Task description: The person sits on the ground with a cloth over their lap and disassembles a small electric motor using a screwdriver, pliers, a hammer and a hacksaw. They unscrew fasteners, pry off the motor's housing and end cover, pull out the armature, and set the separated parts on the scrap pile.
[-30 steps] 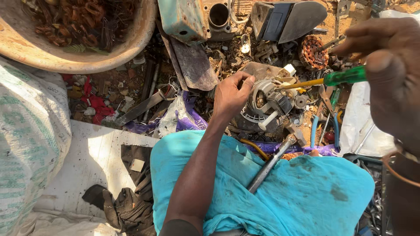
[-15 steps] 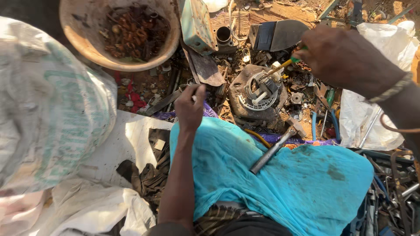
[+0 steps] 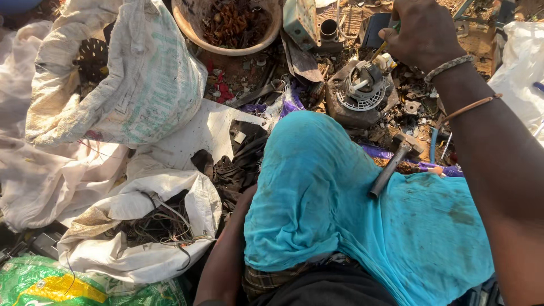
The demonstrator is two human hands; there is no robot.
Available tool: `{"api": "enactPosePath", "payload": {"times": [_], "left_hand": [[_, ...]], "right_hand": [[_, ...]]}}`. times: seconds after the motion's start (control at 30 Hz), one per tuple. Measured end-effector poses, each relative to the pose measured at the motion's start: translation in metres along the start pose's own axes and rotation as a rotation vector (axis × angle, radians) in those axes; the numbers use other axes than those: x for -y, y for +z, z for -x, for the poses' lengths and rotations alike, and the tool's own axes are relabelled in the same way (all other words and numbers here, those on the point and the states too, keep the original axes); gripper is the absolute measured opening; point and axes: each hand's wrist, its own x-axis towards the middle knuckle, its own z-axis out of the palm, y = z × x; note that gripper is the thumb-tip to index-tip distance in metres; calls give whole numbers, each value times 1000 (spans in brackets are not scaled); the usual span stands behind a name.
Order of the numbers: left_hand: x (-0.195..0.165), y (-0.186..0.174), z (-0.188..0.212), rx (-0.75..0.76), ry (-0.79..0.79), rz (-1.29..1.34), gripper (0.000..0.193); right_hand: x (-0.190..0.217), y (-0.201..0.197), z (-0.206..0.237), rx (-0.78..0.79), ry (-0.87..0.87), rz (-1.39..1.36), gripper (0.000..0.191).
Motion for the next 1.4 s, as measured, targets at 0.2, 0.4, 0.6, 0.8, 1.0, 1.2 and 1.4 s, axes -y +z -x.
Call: {"api": "enactPosePath", "payload": {"times": [0.2, 0.4, 0.6, 0.8, 1.0, 1.2, 1.4], "left_hand": [[-34, 64, -22, 205, 129, 49, 36], [16, -33, 28, -157, -83, -165, 36], [38, -27, 39, -162, -130, -931, 36], [-19, 39, -3, 94, 50, 39, 51], [-13, 55, -32, 159, 63, 100, 52], [22, 14, -12, 80, 20, 85, 53], [-11, 57, -61, 173, 87, 116, 54]], "right_hand": [[-13, -7, 21, -44, -24, -66, 27], [-33, -3, 33, -79, 19, 48, 33], [-57, -6, 40, -4, 102, 57, 39], [-63, 1, 42, -38, 52, 1, 29], [-48, 16, 26, -64, 7, -26, 31], [-43, 18, 9, -128, -84, 53, 29], [-30, 32, -5, -1, -47, 58, 36]]}}
